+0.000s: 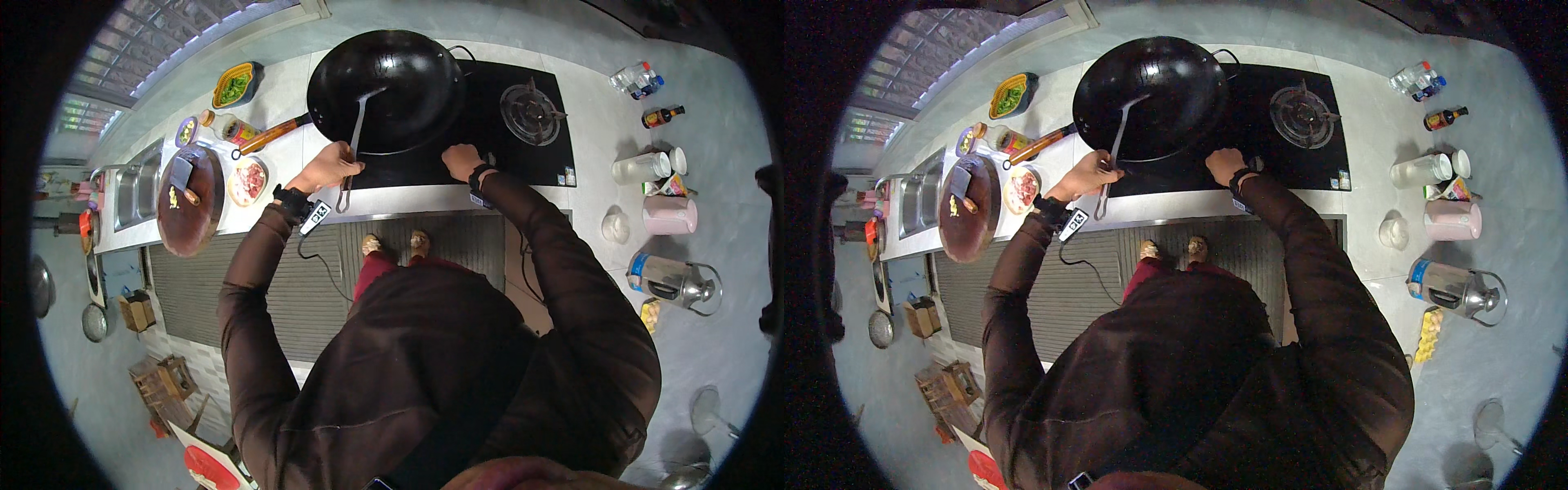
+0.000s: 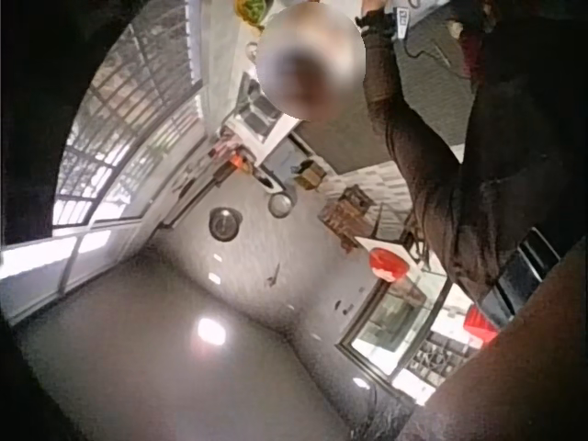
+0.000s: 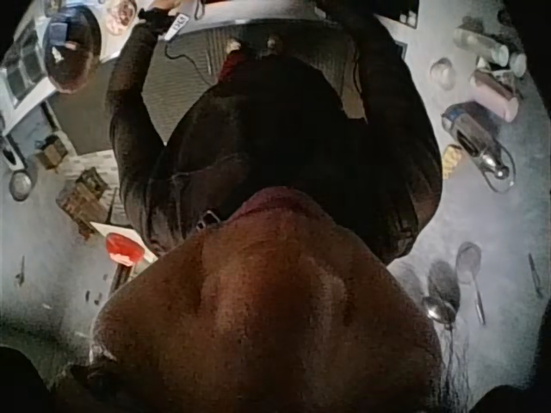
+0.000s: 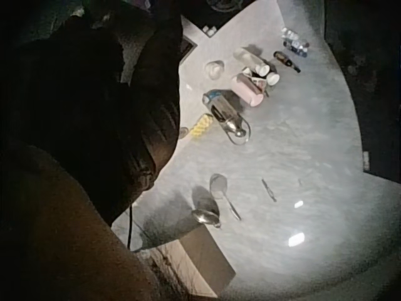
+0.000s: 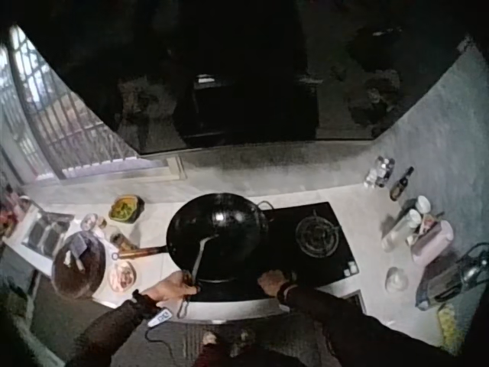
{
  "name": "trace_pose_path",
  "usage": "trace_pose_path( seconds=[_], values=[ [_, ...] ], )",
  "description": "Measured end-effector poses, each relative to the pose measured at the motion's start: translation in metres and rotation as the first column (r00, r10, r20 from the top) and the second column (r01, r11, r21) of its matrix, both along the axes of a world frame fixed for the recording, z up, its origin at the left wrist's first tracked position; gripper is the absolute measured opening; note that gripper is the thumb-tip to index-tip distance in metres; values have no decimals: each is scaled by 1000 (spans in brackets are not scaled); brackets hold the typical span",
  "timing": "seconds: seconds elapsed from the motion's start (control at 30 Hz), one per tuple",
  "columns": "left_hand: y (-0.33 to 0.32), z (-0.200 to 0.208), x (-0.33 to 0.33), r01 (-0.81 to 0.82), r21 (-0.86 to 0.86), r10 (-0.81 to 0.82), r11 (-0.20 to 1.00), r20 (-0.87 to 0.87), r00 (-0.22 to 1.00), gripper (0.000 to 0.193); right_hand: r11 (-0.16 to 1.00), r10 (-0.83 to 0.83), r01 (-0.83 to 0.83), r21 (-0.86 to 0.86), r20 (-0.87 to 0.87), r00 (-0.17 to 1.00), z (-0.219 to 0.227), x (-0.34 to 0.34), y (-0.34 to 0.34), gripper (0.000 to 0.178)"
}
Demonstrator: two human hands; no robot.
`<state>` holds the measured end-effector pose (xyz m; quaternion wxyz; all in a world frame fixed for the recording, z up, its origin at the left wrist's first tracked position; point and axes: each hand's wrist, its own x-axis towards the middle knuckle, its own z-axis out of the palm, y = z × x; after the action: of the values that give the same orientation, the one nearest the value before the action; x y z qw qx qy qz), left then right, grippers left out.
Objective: The person stir-fries green vegetables in a wok on a gas stove, using a spatula to toss and mix the contents. They add a white powder from a small container and continue stirring. The vegetables remain in the wok throughout the clip.
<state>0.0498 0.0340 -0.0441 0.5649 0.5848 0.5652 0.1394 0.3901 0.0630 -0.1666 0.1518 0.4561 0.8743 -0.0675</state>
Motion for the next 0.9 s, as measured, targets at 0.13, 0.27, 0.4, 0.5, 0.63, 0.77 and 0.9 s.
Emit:
trace_pose_path(
  seconds=[0.13, 0.27, 0.4, 0.5, 0.63, 0.77, 0.9],
  values=[
    [-1, -5, 8, 58, 86, -51, 995, -89, 995, 35, 1000, 6, -6, 2, 8, 1000, 0, -1, 0, 18],
    [2, -9, 11, 96, 68, -85, 993, -155, 984, 34, 1000, 4, -3, -15, 49, 999, -3, -1, 3, 17],
    [3, -4, 9, 81, -19, -83, 997, -135, 987, 37, 999, 4, -4, 39, 14, 1000, -9, -1, 1, 16],
    [-8, 4, 4, -82, -67, 87, 994, 83, 993, 33, 998, -2, 2, 68, -3, 1000, -10, -2, 0, 16],
    [-30, 15, -21, -286, -72, 295, 955, 199, 935, 39, 999, -40, 39, 7, 71, 997, -9, -3, 1, 15],
    [-79, 23, -58, -501, -99, 496, 860, 398, 772, 35, 997, -74, 75, -22, 46, 996, -10, 0, -2, 15],
    [-144, 22, -89, -656, -257, 694, 710, 413, 590, 34, 980, -199, 201, 12, -89, 976, -6, 7, -11, 17]
  ],
)
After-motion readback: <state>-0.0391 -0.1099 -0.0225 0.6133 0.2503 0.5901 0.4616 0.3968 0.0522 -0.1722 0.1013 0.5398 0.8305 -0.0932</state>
